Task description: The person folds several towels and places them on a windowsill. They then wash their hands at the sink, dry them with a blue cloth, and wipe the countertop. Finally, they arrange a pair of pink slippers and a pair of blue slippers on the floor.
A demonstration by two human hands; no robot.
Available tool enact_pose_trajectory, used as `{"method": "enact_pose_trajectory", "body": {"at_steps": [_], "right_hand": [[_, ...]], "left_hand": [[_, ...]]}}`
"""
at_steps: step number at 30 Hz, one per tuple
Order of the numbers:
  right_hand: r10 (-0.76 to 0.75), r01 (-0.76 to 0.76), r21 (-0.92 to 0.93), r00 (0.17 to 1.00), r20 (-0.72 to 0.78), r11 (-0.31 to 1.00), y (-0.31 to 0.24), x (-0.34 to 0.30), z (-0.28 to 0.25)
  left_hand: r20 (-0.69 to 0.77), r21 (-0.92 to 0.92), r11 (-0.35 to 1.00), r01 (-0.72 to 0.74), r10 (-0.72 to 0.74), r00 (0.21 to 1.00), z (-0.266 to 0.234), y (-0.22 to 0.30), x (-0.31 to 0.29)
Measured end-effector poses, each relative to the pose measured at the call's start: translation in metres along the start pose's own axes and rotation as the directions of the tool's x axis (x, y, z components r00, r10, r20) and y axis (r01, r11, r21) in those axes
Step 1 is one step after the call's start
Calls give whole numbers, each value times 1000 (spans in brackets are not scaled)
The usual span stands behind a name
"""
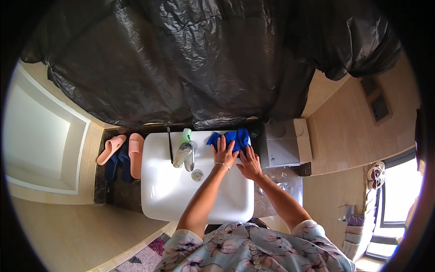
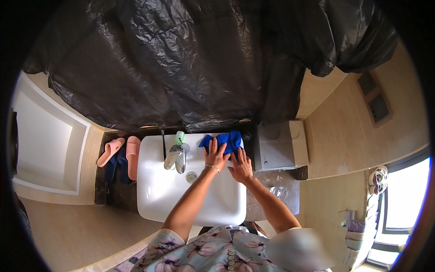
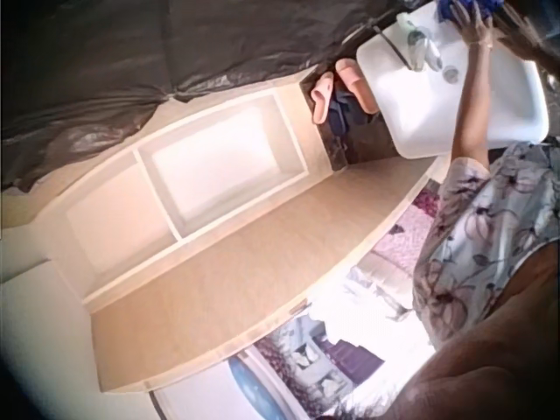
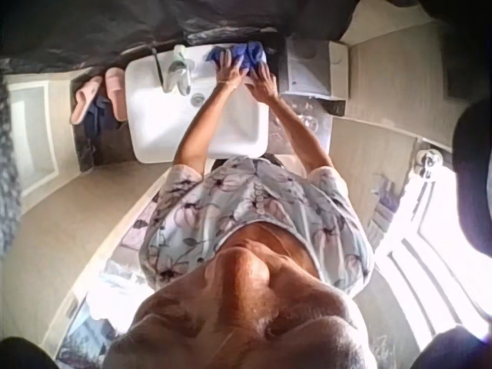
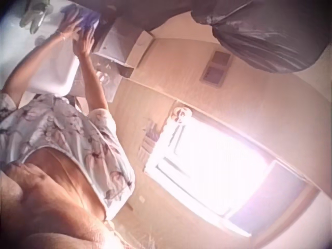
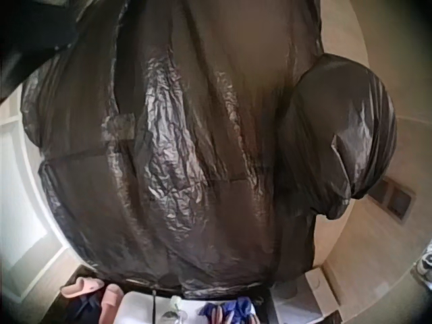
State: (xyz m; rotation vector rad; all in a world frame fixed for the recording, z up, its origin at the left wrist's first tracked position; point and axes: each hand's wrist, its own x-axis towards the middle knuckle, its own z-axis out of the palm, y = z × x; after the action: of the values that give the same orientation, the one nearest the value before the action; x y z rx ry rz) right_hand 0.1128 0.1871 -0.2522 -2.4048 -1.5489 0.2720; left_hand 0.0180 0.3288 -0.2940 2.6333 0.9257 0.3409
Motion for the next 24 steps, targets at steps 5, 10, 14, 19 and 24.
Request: {"method": "enact_pose_trajectory", "body": {"at_steps": [5, 10, 14, 19, 24], "right_hand": [[-9, 7, 68, 1000, 30, 998, -42, 70, 12], [-78, 74, 79, 995, 54, 994, -77, 78, 19], [-88, 85, 53, 994, 66, 995, -49, 29, 10], [73, -73, 31, 997, -2, 997, -19, -18, -4], [242, -237, 196, 970, 0, 951, 3, -64, 4]], "left_hand": [[-66, 17, 982, 187, -185, 981, -17, -53, 33], [-246, 10, 974, 225, -215, 945, -4, -77, 7], [-217, -8, 986, 165, -163, 963, 0, -42, -34], [-106, -46, 999, 29, -33, 994, 6, 11, -30], [-20, -104, 985, -136, 135, 991, 18, 46, -41]]}}
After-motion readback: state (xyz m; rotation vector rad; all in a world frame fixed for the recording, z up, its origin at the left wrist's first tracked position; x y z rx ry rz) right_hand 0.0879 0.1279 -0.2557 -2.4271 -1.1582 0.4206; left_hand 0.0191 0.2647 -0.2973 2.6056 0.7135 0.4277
